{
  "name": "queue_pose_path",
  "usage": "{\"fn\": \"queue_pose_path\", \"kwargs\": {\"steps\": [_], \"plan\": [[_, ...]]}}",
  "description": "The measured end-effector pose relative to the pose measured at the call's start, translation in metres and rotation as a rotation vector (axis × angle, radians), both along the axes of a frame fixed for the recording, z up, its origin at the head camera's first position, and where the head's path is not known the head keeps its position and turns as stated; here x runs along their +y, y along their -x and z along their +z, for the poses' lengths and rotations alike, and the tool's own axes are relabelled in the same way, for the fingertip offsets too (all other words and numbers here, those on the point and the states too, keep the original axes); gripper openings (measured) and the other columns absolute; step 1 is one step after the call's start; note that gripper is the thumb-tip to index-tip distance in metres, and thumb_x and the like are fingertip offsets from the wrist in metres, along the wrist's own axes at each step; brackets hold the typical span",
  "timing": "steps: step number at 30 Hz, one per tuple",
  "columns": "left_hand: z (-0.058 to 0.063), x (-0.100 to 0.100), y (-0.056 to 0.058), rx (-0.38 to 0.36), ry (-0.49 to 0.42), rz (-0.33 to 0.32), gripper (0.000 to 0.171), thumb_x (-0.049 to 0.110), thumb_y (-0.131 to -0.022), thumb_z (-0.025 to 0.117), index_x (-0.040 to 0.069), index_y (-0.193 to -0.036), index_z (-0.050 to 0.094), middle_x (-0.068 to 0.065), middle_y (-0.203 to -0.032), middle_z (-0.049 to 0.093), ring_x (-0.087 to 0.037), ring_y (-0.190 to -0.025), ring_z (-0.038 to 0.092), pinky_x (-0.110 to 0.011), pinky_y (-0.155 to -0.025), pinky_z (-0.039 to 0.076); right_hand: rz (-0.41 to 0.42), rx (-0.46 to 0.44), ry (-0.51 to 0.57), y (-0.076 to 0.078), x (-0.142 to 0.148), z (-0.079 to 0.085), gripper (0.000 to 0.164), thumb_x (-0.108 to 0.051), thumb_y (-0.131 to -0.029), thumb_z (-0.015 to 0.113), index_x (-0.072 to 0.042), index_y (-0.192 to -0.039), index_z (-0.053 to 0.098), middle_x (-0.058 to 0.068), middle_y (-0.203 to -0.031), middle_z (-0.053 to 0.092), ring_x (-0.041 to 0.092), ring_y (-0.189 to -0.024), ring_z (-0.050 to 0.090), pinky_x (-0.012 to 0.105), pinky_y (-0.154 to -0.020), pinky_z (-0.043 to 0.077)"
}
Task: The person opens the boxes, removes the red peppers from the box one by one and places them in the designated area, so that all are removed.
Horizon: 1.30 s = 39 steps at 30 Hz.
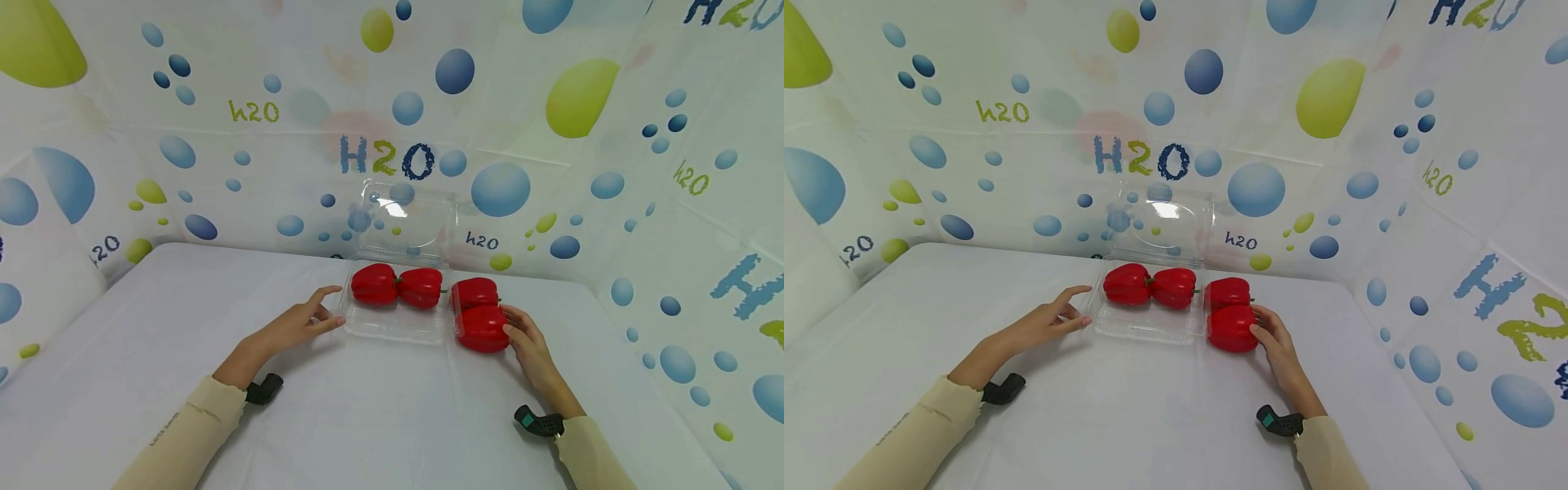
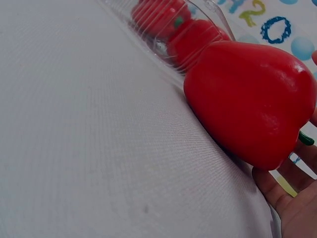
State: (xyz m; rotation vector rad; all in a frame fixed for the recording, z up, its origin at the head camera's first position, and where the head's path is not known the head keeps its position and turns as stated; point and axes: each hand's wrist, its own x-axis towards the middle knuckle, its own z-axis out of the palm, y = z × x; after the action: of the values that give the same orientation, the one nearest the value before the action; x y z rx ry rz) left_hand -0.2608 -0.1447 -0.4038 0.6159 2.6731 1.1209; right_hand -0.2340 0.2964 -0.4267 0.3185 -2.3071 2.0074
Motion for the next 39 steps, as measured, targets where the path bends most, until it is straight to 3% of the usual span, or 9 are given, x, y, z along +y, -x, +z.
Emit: {"fn": "queue_pose_path", "kwargs": {"steps": [11,21,31,39], "plan": [[-0.001,-0.001,0.000,0.020,0.003,-0.012,0.069,0.041,-0.097,0.058,0.020,-0.151,0.021,-0.006,-0.111,0.066,-0.023,-0.100,0.062,-0.046,-0.088,0.051,-0.017,0.039,0.036,-0.001,0.001,0.001,0.049,-0.016,-0.103,0.044,0.004,-0.145,0.030,-0.003,-0.133,0.044,0.009,-0.118,0.046,0.015,-0.093,0.046],[0.000,0.001,0.001,0.011,-0.005,-0.014,0.068,0.039,-0.097,0.058,0.020,-0.151,0.021,-0.006,-0.110,0.066,-0.023,-0.100,0.062,-0.045,-0.088,0.051,-0.126,0.117,0.072,-0.002,0.000,0.003,0.041,-0.013,-0.104,0.043,0.004,-0.141,0.037,0.006,-0.134,0.049,0.017,-0.124,0.044,0.017,-0.096,0.044],[-0.002,-0.002,0.001,-0.003,0.010,0.003,0.070,0.044,-0.097,0.058,0.021,-0.151,0.021,-0.007,-0.112,0.065,-0.023,-0.100,0.061,-0.045,-0.087,0.051,-0.128,0.205,0.121,-0.001,-0.005,0.007,0.036,-0.002,-0.102,0.041,0.012,-0.135,0.041,-0.002,-0.125,0.057,0.018,-0.120,0.047,0.018,-0.093,0.046],[0.000,-0.001,0.000,-0.005,0.009,-0.003,0.069,0.041,-0.097,0.058,0.019,-0.151,0.021,-0.008,-0.113,0.065,-0.024,-0.101,0.061,-0.045,-0.087,0.052,-0.145,0.211,0.106,-0.002,-0.005,0.011,0.037,0.004,-0.098,0.040,0.011,-0.134,0.042,-0.005,-0.124,0.057,0.022,-0.123,0.045,0.019,-0.093,0.045]]}}
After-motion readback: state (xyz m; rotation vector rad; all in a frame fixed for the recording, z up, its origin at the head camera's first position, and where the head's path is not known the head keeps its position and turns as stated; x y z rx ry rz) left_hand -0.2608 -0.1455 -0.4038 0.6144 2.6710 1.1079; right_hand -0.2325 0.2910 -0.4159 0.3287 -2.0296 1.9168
